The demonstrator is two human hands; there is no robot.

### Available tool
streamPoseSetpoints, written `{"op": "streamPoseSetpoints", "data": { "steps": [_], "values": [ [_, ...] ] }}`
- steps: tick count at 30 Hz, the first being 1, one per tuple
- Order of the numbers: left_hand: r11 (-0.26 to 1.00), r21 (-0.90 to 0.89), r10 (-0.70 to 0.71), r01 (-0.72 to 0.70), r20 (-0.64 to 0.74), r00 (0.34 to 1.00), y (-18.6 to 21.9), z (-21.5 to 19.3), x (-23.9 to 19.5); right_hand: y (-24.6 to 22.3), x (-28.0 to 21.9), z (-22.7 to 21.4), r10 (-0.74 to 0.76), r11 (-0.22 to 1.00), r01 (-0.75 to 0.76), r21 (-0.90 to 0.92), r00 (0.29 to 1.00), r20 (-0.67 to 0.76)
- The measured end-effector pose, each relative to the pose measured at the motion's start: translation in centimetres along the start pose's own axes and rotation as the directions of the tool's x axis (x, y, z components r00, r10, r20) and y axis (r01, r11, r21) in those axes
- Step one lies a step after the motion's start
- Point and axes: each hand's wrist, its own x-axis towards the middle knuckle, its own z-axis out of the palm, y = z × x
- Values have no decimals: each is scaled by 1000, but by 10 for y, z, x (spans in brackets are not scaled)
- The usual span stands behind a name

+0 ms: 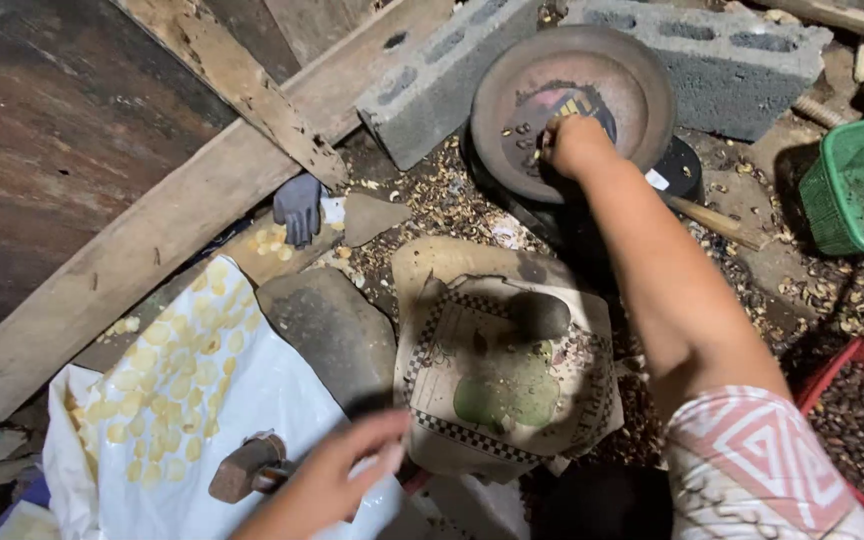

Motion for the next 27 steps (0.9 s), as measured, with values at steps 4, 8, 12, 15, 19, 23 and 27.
{"op": "streamPoseSetpoints", "data": {
  "steps": [4, 8, 12, 15, 19, 23, 27],
  "values": [
    [224, -975, -243, 9, -47, 969, 15, 59, 125, -105, -150, -88, -67, 967, 18, 253, 980, 185],
    [-158, -985, -215, 68, 101, 971, 14, 95, 165, -139, -277, -118, -490, 755, 207, 622, 809, 325],
    [572, -819, -473, -42, -372, 799, -84, 167, 193, -103, -304, -46, -346, 926, 375, -47, 891, 292],
    [970, -124, 112, -209, -534, 838, -47, 152, 159, -79, -306, -14, -351, 921, 384, -69, 893, 283],
    [641, 749, 691, -169, -466, 553, -56, 170, 164, -68, -314, -47, -195, 973, 149, 178, 940, 280],
    [681, 705, 681, -198, -511, 525, -63, 169, 156, -47, -340, -65, -27, 783, -167, 599, 953, 301],
    [698, 682, 678, -217, -532, 508, -70, 165, 157, -91, -378, -81, 13, 658, -386, 647, 865, 502]
  ]
}}
